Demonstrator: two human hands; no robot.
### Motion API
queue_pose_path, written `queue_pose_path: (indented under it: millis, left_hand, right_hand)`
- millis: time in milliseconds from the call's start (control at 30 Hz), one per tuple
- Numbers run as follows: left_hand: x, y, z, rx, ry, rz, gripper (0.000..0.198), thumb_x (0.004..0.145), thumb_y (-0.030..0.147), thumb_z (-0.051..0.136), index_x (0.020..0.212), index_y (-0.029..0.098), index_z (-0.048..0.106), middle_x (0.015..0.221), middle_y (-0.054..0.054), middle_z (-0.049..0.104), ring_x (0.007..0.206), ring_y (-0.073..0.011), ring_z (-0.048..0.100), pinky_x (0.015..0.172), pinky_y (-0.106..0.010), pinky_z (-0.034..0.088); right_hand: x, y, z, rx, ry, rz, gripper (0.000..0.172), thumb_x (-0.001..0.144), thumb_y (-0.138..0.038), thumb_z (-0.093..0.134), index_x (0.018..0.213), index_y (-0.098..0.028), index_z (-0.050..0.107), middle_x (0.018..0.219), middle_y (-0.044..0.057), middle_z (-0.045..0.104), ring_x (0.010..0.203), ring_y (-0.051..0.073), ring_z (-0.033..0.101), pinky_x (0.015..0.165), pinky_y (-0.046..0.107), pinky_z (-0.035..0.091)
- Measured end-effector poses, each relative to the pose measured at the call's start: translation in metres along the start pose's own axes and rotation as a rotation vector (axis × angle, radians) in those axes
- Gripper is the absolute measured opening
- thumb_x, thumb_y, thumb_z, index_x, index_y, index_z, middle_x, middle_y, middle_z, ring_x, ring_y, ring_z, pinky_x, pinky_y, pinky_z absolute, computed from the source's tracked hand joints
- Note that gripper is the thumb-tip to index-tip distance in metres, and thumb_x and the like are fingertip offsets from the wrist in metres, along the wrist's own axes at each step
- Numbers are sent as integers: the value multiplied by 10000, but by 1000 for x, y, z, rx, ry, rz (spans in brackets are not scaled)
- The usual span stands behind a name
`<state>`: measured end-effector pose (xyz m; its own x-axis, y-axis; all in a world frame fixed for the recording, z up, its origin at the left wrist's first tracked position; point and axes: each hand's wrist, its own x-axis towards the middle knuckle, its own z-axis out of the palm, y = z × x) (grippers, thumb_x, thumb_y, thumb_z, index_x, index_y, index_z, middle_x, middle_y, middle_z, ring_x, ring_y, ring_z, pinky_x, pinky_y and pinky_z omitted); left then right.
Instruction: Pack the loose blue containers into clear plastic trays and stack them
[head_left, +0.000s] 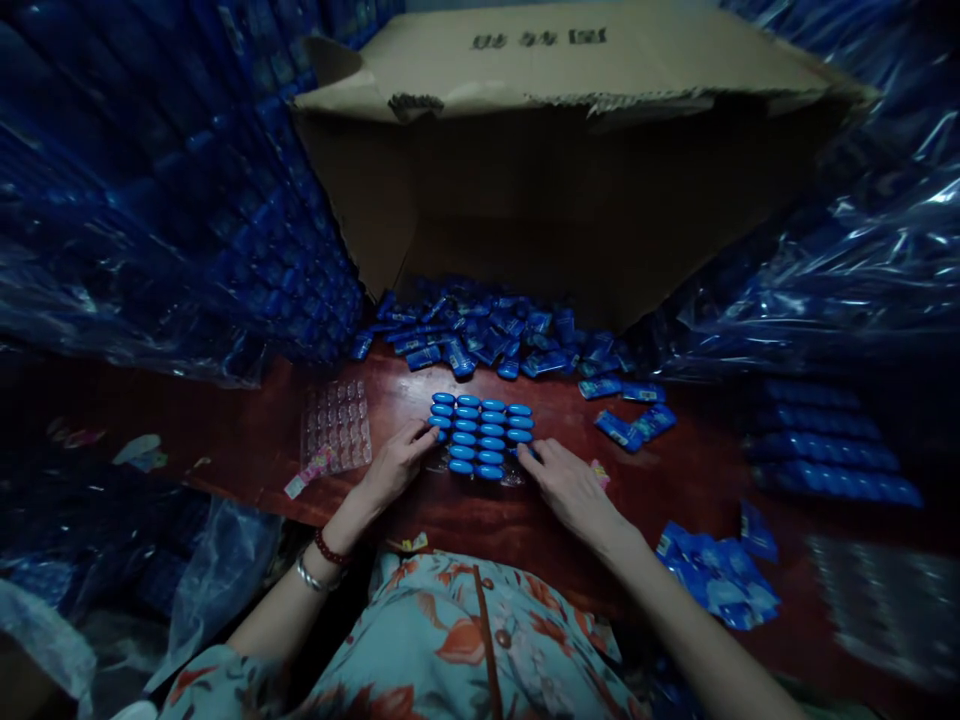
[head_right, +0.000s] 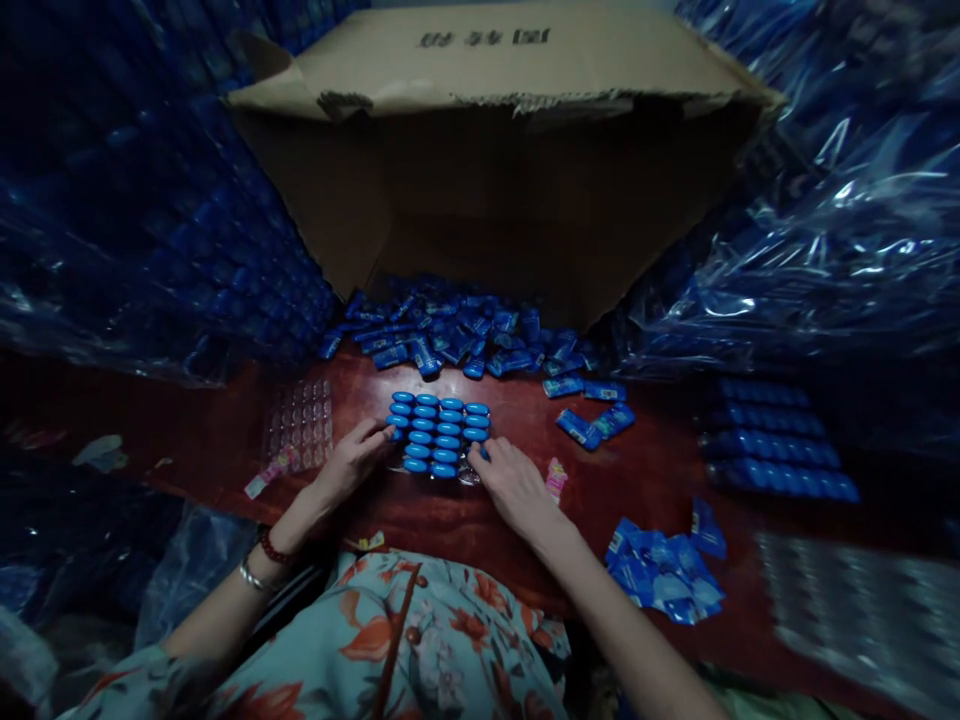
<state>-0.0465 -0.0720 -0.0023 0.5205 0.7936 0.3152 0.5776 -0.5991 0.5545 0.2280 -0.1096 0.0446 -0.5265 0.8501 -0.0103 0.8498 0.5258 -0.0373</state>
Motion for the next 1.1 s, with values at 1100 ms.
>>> queue_pose_path:
  millis: [1100]
  left_hand:
    - [104,-66,-2,122,-58,-473,170,809,200,554,967,138,570,964,-124,575,870,-248,594,765,-337,441]
  right_hand:
    - [167,37,-28,321,-134,212,299,900,-223,422,1174,-141,511,1154,119,622,1056,209,582,853,304,440]
